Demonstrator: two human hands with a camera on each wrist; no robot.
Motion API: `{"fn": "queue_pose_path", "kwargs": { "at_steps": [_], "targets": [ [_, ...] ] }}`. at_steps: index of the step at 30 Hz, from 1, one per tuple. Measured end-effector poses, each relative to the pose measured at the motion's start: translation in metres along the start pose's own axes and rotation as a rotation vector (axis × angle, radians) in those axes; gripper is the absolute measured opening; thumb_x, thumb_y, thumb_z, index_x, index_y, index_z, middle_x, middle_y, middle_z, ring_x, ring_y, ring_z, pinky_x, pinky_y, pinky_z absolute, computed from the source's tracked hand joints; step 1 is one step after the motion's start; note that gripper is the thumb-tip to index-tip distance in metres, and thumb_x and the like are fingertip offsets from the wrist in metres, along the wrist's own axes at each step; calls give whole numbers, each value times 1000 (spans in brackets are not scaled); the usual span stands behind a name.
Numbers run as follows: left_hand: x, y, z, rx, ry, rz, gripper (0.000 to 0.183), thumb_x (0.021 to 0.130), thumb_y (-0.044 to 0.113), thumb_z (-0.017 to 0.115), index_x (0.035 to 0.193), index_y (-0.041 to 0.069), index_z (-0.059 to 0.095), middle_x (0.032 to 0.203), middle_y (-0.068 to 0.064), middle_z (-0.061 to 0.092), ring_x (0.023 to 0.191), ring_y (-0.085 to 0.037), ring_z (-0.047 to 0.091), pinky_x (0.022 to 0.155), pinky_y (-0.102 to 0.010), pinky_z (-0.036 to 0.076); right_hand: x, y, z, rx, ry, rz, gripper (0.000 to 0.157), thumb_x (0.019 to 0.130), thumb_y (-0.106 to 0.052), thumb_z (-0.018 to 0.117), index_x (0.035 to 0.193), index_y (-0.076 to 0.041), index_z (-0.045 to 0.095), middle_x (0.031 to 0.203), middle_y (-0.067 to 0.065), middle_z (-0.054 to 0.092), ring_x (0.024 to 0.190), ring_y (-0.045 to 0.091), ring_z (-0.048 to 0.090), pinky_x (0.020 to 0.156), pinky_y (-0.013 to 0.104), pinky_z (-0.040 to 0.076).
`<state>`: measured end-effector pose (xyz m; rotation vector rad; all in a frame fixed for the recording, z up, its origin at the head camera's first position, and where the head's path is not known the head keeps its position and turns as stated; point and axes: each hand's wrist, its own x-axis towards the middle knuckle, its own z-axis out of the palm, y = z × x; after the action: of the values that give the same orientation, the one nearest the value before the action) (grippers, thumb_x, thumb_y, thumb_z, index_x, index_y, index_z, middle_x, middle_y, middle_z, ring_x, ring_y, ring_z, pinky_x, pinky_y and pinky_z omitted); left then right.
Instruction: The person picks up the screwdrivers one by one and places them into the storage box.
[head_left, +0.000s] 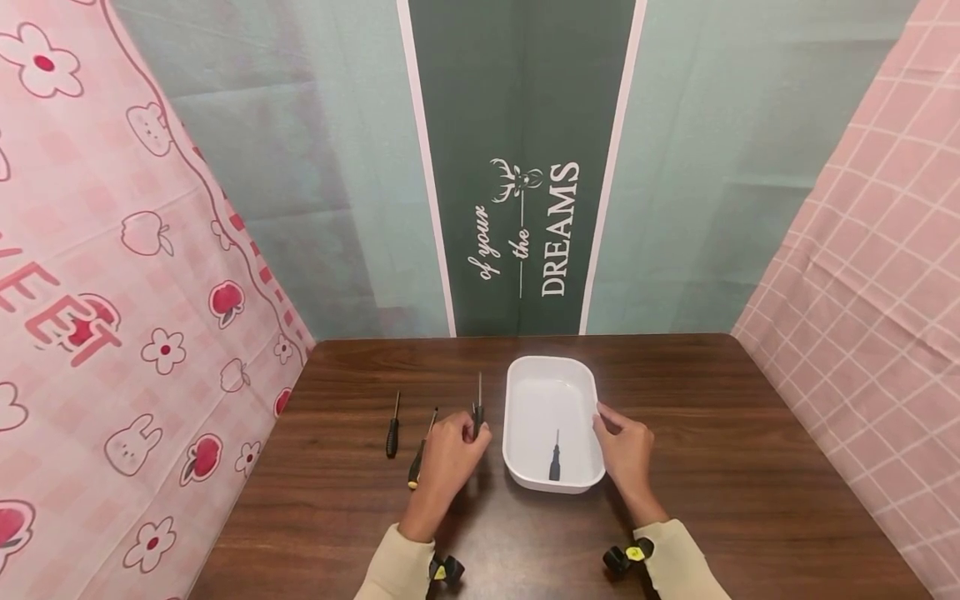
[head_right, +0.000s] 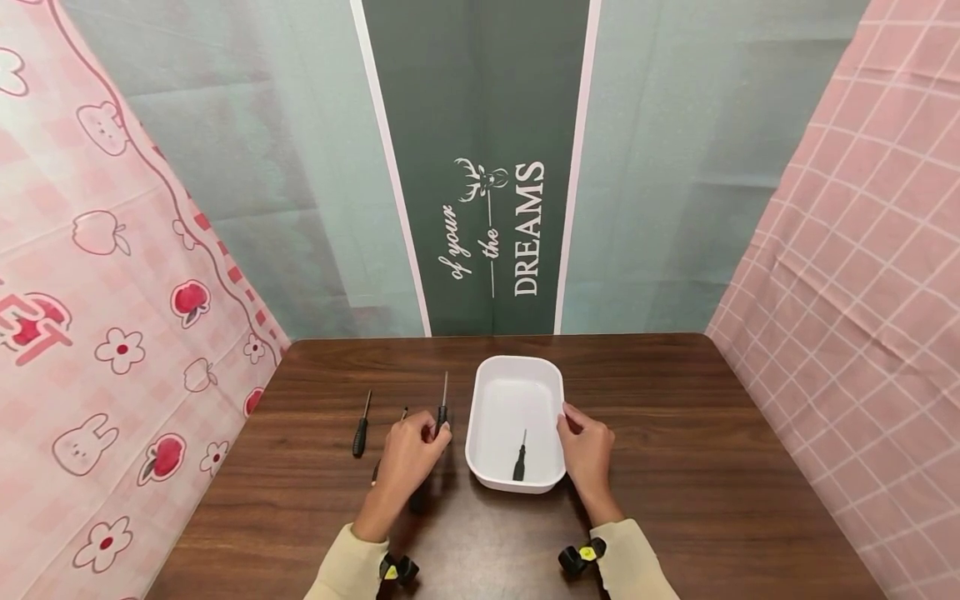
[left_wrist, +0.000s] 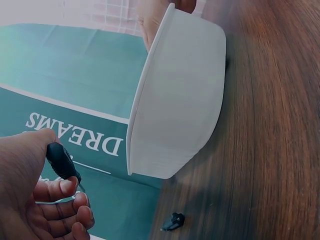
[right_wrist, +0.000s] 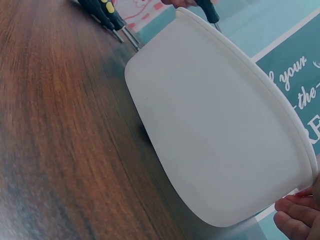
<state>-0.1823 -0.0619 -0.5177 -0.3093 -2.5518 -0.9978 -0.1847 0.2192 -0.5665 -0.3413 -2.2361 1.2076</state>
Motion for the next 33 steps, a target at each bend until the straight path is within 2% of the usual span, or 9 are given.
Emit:
{"fn": "queue_pose_path", "kwargs": {
  "at_steps": [3, 9, 13, 18, 20, 22, 25, 26, 33],
  "targets": [
    [1, 0, 2, 2, -2, 8, 31, 85, 24, 72, 65, 15, 51, 61, 11, 44, 55, -6, 42, 52, -24, 37, 0, 0, 0, 0, 0, 3, 22, 87, -6, 77, 109, -5, 78, 107, 16, 73, 104, 34, 71, 77, 19, 52],
    [1, 2, 3, 3, -8, 21, 31, 85, 25, 72, 65, 16, 50, 61, 10, 44, 55, -6, 42, 52, -24, 37, 0, 2, 1, 13, 12, -6, 22, 86, -5, 77, 108, -4, 78, 105, 17, 73, 105, 35, 70, 74, 2, 36],
    [0, 3, 3, 7, -20, 18, 31, 86, 26, 72, 65, 15, 52, 61, 10, 44, 56, -6, 42, 53, -23, 37, -1, 1, 1, 16, 13, -16, 22, 86, -5, 76, 108, -3, 78, 105, 18, 73, 104, 38, 70, 75, 0, 33],
    [0, 4, 5, 3, -27, 28, 31, 86, 26, 72, 65, 12, 53, 61, 10, 42, 55, -6, 41, 53, -23, 36, -1, 1, 0, 21, 11, -16, 22, 87, -4, 76, 108, -2, 77, 105, 19, 72, 104, 38, 70, 73, 0, 34],
    [1, 4, 5, 1, -22, 33, 32, 86, 26, 72, 65, 12, 53, 60, 10, 42, 55, -6, 41, 54, -24, 36, -2, 1, 0, 16, 11, -10, 22, 87, -4, 76, 108, -2, 77, 106, 19, 73, 104, 37, 70, 75, 7, 44],
    [0, 5, 6, 9, -18, 29, 32, 86, 27, 72, 64, 13, 53, 60, 10, 42, 55, -7, 42, 55, -25, 37, -3, 1, 1, 8, 5, -4, 22, 87, -5, 76, 109, -3, 77, 107, 18, 72, 105, 37, 70, 79, 21, 53],
    [-1, 5, 7, 22, -23, 10, 32, 86, 28, 72, 65, 15, 52, 61, 9, 43, 56, -8, 43, 55, -26, 38, -4, 1, 2, -6, -1, -5, 22, 87, -5, 76, 109, -3, 77, 108, 18, 72, 106, 37, 69, 83, 46, 55],
    [-1, 5, 8, 29, -26, 4, 32, 87, 28, 71, 65, 16, 51, 61, 9, 43, 56, -8, 43, 55, -26, 38, -4, 2, 2, -4, -4, -8, 22, 87, -5, 76, 110, -3, 77, 108, 18, 72, 107, 38, 69, 84, 50, 54],
    [-1, 6, 10, 41, -46, -15, 32, 88, 29, 71, 66, 17, 51, 61, 9, 44, 56, -8, 43, 55, -26, 38, -5, 3, 2, 10, -7, 5, 23, 88, -6, 75, 111, -2, 76, 111, 19, 71, 109, 39, 67, 87, 53, 53]
  ]
}}
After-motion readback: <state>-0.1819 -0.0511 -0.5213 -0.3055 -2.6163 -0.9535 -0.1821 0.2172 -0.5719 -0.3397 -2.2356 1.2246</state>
